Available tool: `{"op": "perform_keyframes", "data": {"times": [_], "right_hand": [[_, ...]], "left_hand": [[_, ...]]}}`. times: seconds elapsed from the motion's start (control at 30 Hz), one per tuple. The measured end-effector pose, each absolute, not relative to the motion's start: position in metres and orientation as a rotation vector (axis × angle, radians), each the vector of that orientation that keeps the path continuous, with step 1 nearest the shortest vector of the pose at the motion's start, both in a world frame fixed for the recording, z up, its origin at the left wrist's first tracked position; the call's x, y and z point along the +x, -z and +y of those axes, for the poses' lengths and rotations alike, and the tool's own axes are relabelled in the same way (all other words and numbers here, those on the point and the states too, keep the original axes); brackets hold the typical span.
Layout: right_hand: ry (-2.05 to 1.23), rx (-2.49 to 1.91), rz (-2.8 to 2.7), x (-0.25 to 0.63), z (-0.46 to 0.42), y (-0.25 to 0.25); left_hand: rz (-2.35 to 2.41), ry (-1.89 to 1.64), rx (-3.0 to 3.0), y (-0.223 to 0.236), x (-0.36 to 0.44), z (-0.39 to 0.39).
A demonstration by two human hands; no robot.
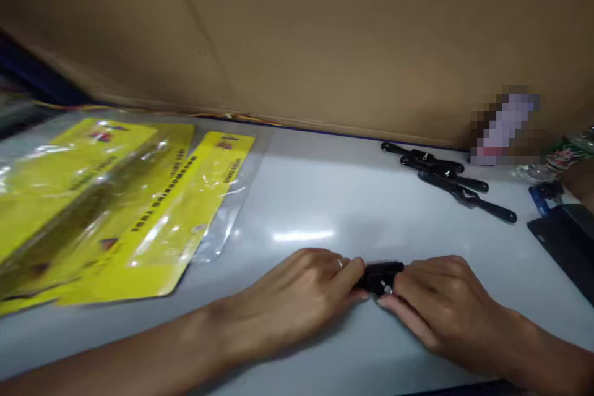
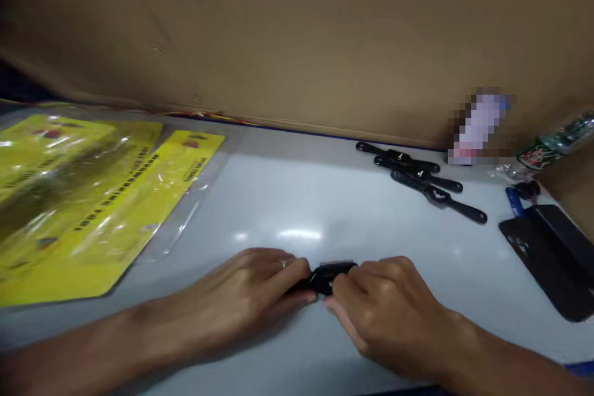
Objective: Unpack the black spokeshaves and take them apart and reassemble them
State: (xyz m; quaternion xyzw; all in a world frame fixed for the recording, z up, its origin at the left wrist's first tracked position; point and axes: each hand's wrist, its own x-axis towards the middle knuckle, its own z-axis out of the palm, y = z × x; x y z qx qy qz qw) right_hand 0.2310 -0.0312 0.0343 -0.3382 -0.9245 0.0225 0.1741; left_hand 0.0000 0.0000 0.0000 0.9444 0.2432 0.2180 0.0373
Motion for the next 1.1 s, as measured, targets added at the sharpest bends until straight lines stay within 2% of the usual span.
{"op": "perform_keyframes", "data": {"times": [0.13,0.33,0.47,1.1], "right_hand": [[-0.187,-0.988,-2.599,0.241,-0.027,-0.041],[-0.309,-1.229,-2.853,0.26,-0.015,-0.065],[-0.4,-1.197,-2.853,0.26,-0.017,-0.066],[-0.364,-1.133,-2.983,0.257,-0.018,-0.06]], "left_hand": [[0.754,-0.631,2.895,0.0,-0.001,0.0],[0.749,-0.607,2.899,0.001,-0.001,0.0],[0.737,-0.617,2.882,0.0,-0.001,0.001],[0.75,-0.641,2.933,-0.001,0.0,0.001]]}}
